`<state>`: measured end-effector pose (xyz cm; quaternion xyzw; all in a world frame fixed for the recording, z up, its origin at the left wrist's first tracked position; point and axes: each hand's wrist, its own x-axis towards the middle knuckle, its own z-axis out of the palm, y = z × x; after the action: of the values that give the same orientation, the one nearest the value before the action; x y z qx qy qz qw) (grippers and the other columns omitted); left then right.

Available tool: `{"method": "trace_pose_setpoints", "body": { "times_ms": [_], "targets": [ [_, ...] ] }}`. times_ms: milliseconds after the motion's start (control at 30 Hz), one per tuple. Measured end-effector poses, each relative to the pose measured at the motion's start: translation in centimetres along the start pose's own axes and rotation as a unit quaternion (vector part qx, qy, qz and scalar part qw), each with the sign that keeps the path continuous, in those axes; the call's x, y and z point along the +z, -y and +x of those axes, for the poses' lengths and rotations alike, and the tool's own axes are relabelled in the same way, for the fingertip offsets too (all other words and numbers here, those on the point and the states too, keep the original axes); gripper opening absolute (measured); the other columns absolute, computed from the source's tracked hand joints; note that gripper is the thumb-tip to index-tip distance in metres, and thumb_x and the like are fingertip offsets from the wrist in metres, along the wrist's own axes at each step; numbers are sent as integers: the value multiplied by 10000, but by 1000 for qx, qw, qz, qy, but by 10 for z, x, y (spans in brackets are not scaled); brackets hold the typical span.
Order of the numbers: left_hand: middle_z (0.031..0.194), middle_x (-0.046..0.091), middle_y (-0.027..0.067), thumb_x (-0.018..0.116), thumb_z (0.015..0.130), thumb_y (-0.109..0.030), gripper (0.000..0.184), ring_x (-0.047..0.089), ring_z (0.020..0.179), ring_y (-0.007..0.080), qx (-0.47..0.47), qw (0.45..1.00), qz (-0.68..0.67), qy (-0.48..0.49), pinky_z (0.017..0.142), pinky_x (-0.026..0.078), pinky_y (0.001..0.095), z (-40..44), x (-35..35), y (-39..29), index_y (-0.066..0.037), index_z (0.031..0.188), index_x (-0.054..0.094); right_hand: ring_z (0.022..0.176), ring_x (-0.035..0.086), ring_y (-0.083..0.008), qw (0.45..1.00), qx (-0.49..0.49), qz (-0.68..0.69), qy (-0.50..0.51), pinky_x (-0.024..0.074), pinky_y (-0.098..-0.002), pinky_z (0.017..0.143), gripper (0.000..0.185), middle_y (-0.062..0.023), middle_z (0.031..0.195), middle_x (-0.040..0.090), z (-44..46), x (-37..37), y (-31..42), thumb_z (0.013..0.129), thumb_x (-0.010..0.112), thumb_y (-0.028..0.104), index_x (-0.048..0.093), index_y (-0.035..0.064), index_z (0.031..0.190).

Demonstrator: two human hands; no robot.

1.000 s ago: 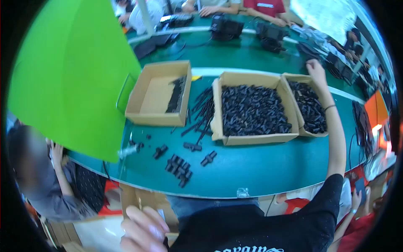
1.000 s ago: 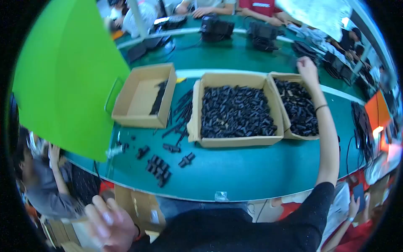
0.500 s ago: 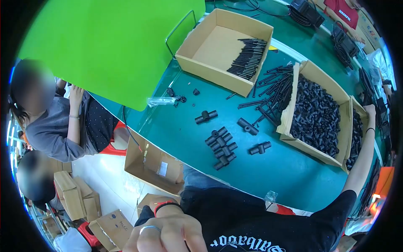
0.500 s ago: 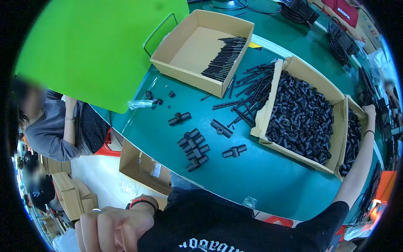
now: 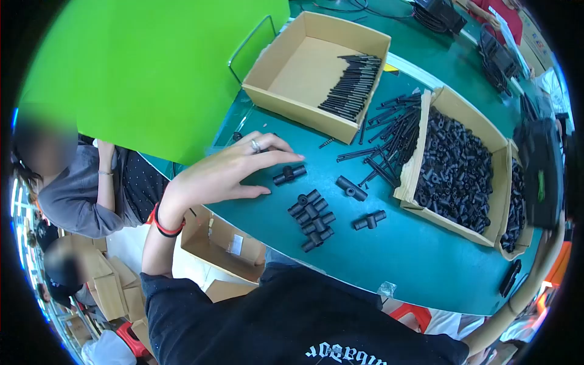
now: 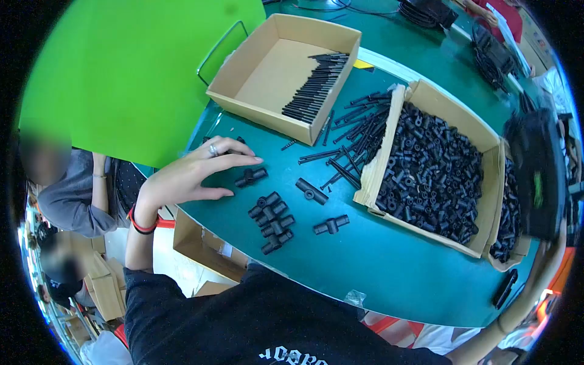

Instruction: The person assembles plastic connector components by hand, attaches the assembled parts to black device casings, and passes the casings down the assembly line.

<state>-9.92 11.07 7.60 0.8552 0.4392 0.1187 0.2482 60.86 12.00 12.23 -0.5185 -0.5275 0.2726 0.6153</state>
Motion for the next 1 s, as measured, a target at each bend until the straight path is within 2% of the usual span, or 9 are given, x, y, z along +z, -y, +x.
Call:
{"method": "trace_pose_setpoints", "body": {
  "times_ms": [100, 167, 367, 433, 467, 533, 600, 767, 1000],
  "targets": [
    [1257, 523, 82, 732, 749, -22, 577, 494, 1162, 279, 41, 997, 0, 63, 991, 427, 375, 20, -2, -2, -106, 1295, 566, 968, 448, -175, 981, 141, -66, 116, 333, -272, 836, 333, -78, 1076, 439, -76, 54, 48, 888, 567, 277, 455, 45, 1099],
    [1236, 537, 84, 741, 744, -33, 561, 506, 1149, 287, 51, 996, -11, 73, 985, 433, 379, 27, -2, 1, -97, 1277, 578, 805, 436, -134, 955, 221, -96, 172, 317, -215, 704, 410, -47, 881, 440, -105, 93, 54, 868, 593, 436, 486, 44, 921],
    [1245, 537, 108, 797, 712, -2, 544, 553, 1124, 230, 5, 966, -238, -101, 909, 489, 332, 42, 16, -32, -42, 1216, 598, 654, 471, -58, 888, 381, -184, 181, 375, -196, 572, 222, 4, 923, 602, -153, 169, 39, 961, 569, 154, 603, 40, 1149],
    [1249, 532, 119, 844, 678, -45, 579, 554, 1115, 226, 26, 964, -240, -114, 919, 491, 337, 50, 30, -57, -26, 1206, 605, 659, 468, -55, 942, 173, -217, 187, 377, -215, 558, 222, -2, 897, 594, -164, 175, 7, 975, 546, 132, 573, 26, 1168],
    [1202, 565, 121, 866, 663, -92, 594, 570, 1090, 234, 53, 972, -208, -91, 887, 514, 343, 55, 36, -73, -19, 1195, 612, 727, 504, -101, 913, 216, -305, 163, 409, -244, 618, 228, -59, 943, 594, -165, 186, 22, 949, 563, 91, 563, 14, 1165],
    [1123, 619, 133, 876, 658, -156, 621, 611, 1007, 254, 82, 980, -171, -68, 828, 547, 343, 61, 48, -106, -20, 1202, 610, 827, 546, -194, 906, -13, -408, 110, 447, -289, 694, 263, -123, 1006, 583, -179, 201, 25, 905, 583, 46, 564, 12, 1165],
    [1132, 624, 145, 879, 652, -159, 607, 615, 1001, 258, 81, 982, -169, -28, 824, 542, 333, 67, 57, -121, -11, 1177, 614, 922, 569, -321, 894, -137, -371, 213, 478, -382, 770, 308, -176, 1059, 581, -185, 200, 27, 796, 641, 6, 592, -6, 1100],
    [1121, 629, 153, 893, 634, -160, 579, 614, 1015, 252, 86, 988, -125, 15, 810, 559, 327, 76, 59, -129, -6, 1127, 632, 747, 511, -225, 891, -213, -355, 187, 413, -323, 622, 277, -78, 959, 599, -198, 220, -1, 710, 678, 21, 668, 60, 984],
    [1122, 562, 137, 906, 610, -148, 619, 608, 1014, 208, 50, 990, -131, 19, 806, 579, 298, 74, 63, -143, 17, 1136, 624, 726, 507, -206, 898, -218, -347, 160, 417, -311, 607, 279, -56, 948, 607, -200, 220, -6, 684, 667, 36, 679, 74, 960]
  ]
}}
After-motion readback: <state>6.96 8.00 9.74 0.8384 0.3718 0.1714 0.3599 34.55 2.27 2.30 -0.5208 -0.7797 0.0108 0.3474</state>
